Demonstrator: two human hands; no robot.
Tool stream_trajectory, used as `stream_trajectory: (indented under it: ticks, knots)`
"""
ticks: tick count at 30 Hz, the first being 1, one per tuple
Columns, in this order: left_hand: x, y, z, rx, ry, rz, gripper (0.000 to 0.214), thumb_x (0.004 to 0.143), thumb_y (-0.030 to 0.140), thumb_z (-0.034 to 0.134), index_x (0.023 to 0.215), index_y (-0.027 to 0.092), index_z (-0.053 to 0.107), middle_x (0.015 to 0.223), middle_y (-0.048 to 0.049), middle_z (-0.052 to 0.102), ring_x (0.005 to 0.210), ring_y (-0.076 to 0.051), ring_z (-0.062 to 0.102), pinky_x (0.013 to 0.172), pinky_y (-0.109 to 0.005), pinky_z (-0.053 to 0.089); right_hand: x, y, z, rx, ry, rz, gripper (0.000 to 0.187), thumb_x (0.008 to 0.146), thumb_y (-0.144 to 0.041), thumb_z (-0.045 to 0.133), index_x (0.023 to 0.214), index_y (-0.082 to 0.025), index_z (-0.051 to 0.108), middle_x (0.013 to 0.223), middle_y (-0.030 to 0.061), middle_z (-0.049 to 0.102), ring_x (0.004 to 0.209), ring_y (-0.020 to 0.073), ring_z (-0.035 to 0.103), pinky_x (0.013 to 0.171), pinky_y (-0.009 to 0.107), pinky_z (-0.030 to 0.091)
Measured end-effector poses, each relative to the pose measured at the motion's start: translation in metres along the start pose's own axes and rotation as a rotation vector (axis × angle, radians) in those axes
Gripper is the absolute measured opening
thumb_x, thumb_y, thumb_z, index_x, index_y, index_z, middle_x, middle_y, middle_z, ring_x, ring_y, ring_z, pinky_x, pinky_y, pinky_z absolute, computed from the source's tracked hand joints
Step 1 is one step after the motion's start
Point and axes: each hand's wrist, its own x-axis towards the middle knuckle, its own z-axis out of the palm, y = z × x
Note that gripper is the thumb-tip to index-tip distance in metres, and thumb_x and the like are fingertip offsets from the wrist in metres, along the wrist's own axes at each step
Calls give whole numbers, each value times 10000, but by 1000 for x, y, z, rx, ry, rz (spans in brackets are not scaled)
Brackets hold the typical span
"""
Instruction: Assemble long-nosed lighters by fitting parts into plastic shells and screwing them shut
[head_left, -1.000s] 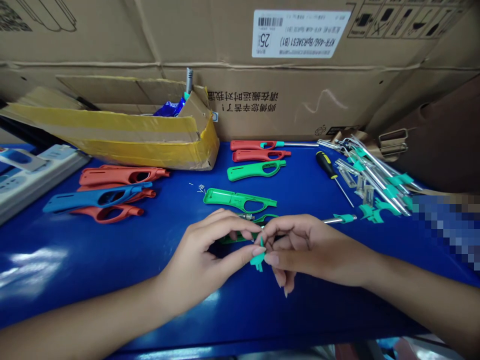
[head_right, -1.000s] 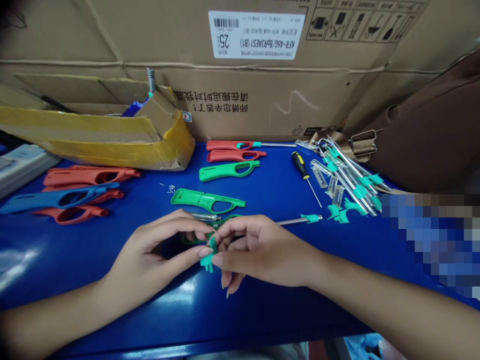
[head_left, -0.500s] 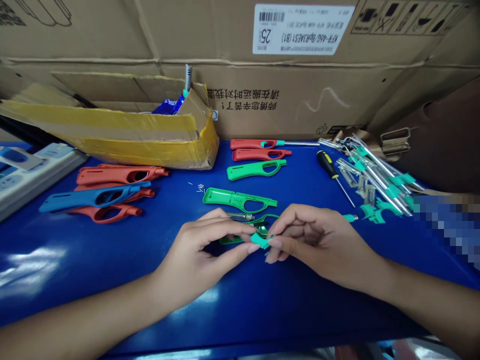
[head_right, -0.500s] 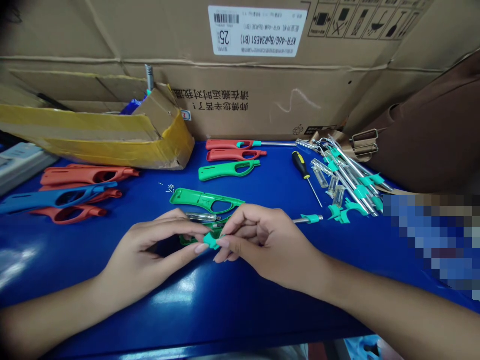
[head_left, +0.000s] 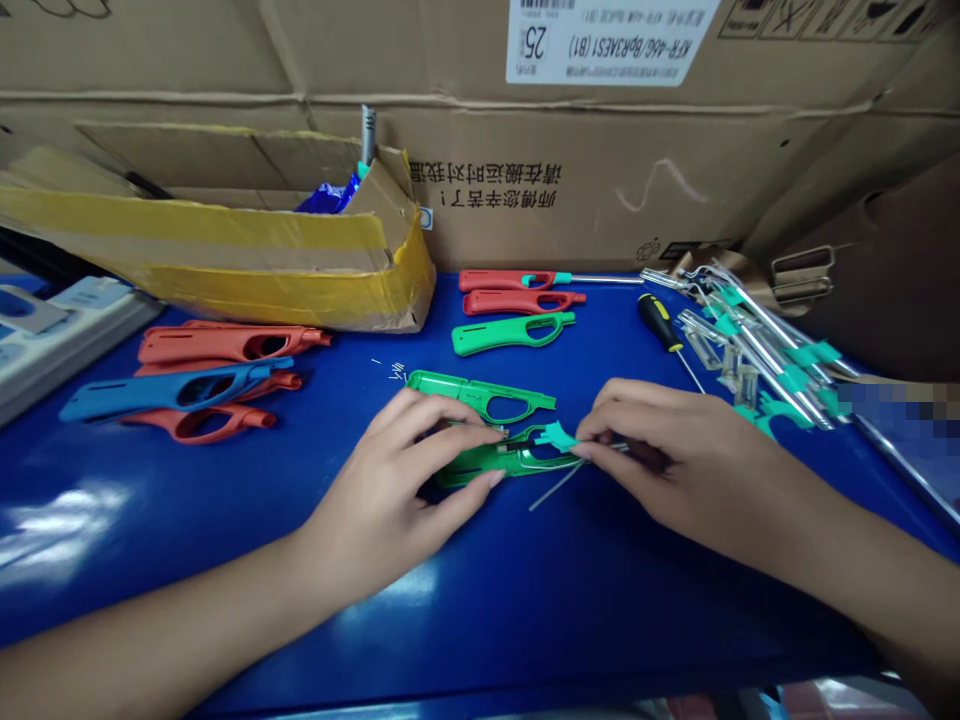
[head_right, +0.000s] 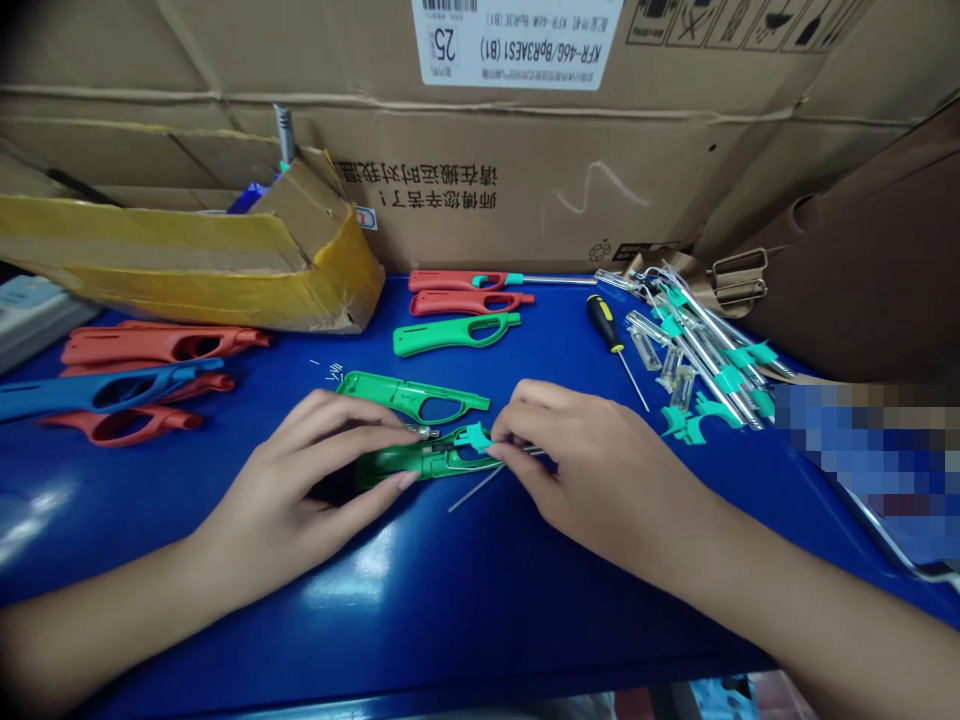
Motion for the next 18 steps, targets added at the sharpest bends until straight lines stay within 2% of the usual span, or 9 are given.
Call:
stream_trajectory:
  ticks: [3,8,15,18]
  knots:
    - [2,-4,-4,105,-60,0,213,935,241,702,1148,231,706,1147,-43,702,1074,-219,593,943,-399,457,1,4,-2,-17,-43,13,182,1001,-217,528,937,-234,698,918,-2,645,757,135,607,642,283,424]
    - [3,-8,-8,187,-129,4,189,968,293,656,1147,242,687,1114,-11,744,1044,-227,614,882,-394,427,1,5,3,-52,-120,2,224,1017,-225,490,971,-255,707,978,-6,646,781,137,626,664,292,441]
    - [1,-7,-7,247,-106,80,257,966,266,654,1215,211,676,1164,-54,728,1063,-243,606,872,-388,429,1,7,4,-80,-145,-4,236,1029,-254,481,978,-261,711,976,-4,642,765,135,627,635,285,433]
    - [-1,-4,-6,217,-142,134,267,967,246,655,1231,210,670,1165,-49,720,1058,-229,604,870,-378,432,1,9,5,-71,-157,-9,248,1033,-263,477,977,-263,718,974,-2,644,766,134,627,652,285,437]
